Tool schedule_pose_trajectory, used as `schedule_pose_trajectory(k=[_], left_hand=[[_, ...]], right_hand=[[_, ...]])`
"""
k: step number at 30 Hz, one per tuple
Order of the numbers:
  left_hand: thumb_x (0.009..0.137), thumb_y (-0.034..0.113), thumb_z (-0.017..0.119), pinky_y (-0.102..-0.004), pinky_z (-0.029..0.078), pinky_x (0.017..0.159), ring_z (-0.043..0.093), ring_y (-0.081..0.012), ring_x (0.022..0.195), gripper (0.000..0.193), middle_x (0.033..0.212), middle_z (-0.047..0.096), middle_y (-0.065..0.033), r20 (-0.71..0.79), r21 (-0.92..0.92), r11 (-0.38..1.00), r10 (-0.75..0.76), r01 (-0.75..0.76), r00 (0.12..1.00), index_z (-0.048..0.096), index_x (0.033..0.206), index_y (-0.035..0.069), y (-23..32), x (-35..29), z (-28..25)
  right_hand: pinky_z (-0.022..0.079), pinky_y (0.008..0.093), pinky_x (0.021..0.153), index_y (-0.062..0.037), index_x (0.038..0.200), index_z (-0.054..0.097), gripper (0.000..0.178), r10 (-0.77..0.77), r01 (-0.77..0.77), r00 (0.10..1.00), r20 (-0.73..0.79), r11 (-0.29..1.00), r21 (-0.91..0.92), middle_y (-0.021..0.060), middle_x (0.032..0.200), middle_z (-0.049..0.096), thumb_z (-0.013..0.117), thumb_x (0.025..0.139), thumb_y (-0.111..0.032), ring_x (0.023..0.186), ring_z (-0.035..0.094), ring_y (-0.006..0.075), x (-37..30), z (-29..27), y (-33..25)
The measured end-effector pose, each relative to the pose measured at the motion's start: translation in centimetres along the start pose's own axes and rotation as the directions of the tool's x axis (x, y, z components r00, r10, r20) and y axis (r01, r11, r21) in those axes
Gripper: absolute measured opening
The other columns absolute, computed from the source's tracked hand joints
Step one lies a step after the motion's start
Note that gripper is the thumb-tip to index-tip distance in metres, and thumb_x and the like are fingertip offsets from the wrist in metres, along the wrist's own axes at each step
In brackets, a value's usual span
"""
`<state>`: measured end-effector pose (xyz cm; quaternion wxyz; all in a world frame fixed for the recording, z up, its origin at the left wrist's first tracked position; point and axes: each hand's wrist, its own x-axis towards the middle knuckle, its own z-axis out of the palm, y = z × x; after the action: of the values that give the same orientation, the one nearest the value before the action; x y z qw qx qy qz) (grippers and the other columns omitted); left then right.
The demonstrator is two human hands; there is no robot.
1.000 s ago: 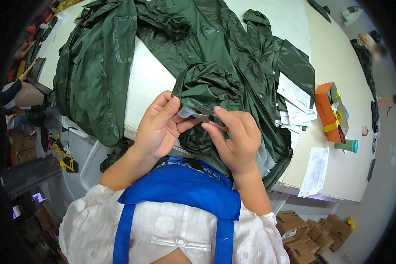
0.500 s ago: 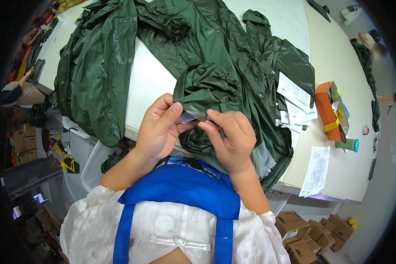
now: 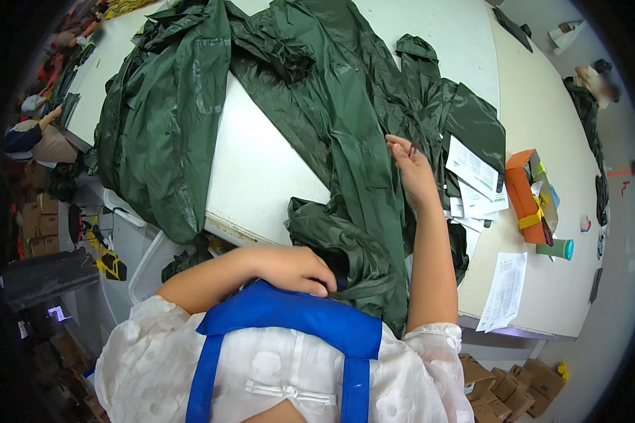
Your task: The person folds green raincoats on a white table, places instruction sheets inside the folded garments, and writes on the attached tags with a black marker. The person then places the folded items into a white basket. Other people are visible in the background working at adjacent tables.
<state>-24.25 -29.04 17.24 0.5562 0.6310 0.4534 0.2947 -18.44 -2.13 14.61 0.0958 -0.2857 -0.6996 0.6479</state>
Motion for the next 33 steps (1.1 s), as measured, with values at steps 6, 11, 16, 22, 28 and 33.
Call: schedule_pose_trajectory(k=[6, 11, 16, 22, 28, 33], left_hand=[[0.081, 0.039, 0.065, -0.0540, 0.023, 0.107, 0.022, -0.0450, 0.132, 0.056, 0.144, 0.030, -0.0181, -0.942, 0.072, 0.595, -0.224, 0.800, 0.251, 0.046, 0.133, 0.029, -8.1, -7.2, -8.5], [0.085, 0.035, 0.059, -0.0683, 0.008, 0.104, -0.008, -0.0414, 0.138, 0.050, 0.153, -0.009, -0.0086, -0.858, -0.156, -0.012, -0.493, 0.988, -0.142, 0.045, 0.133, 0.036, -13.3, -18.5, -11.5], [0.091, 0.021, 0.047, -0.0668, 0.010, 0.105, -0.008, -0.0370, 0.140, 0.046, 0.154, -0.012, -0.0032, -0.819, -0.170, -0.170, -0.523, 0.971, -0.235, 0.045, 0.134, 0.036, -17.7, -26.6, -15.7], [0.087, 0.019, 0.050, -0.0595, 0.030, 0.098, 0.034, -0.0413, 0.128, 0.042, 0.141, 0.036, -0.0136, -0.743, -0.146, -0.375, -0.569, 0.916, -0.352, 0.053, 0.129, 0.017, -17.5, -23.0, -24.4], [0.075, 0.069, 0.056, -0.0442, 0.039, 0.099, 0.043, -0.0316, 0.123, 0.100, 0.142, 0.034, -0.0196, -0.590, -0.796, 0.593, -0.716, -0.122, 0.374, 0.022, 0.144, 0.005, -14.5, -6.9, -25.5], [0.084, 0.035, 0.067, -0.0416, 0.047, 0.090, 0.055, -0.0273, 0.108, 0.064, 0.121, 0.054, -0.0155, -0.822, -0.523, 0.508, -0.514, -0.684, 0.246, 0.040, 0.129, 0.000, -12.9, -0.7, -28.3]], right_hand=[[0.034, 0.0368, 0.099, -0.0114, 0.116, 0.060, 0.028, -0.213, 0.273, 0.956, 0.200, 0.897, -0.348, 0.0162, 0.125, 0.050, 0.052, 0.093, -0.026, 0.121, 0.043, 0.0303, 4.8, 3.6, 6.9], [0.017, 0.0620, 0.104, -0.0286, 0.119, 0.059, 0.031, -0.089, 0.227, 0.973, 0.212, 0.495, -0.839, 0.0158, 0.149, 0.022, 0.056, 0.088, -0.023, 0.135, 0.020, 0.0447, 2.7, 9.3, 7.7], [0.018, 0.0595, 0.105, -0.0123, 0.127, 0.051, 0.043, -0.225, 0.316, 0.944, 0.239, 0.427, -0.847, 0.0115, 0.144, 0.035, 0.054, 0.084, -0.009, 0.133, 0.024, 0.0422, 3.0, 8.8, 11.4], [0.034, 0.0362, 0.101, -0.0009, 0.125, 0.052, 0.037, -0.306, 0.265, 0.952, -0.022, 0.854, -0.447, 0.0169, 0.133, 0.049, 0.046, 0.089, -0.003, 0.122, 0.047, 0.0291, 1.7, 3.7, 6.4], [0.043, 0.0365, 0.091, -0.0043, 0.106, 0.066, 0.028, -0.229, 0.366, 0.915, 0.332, 0.818, -0.443, 0.0198, 0.109, 0.063, 0.053, 0.082, 0.001, 0.107, 0.058, 0.0330, -4.1, 2.6, -5.0], [0.044, 0.0324, 0.084, -0.0047, 0.107, 0.064, 0.046, -0.078, 0.372, 0.731, 0.678, 0.878, -0.301, 0.0097, 0.121, 0.060, 0.052, 0.066, 0.011, 0.100, 0.060, 0.0293, -6.8, 1.3, -5.1]])
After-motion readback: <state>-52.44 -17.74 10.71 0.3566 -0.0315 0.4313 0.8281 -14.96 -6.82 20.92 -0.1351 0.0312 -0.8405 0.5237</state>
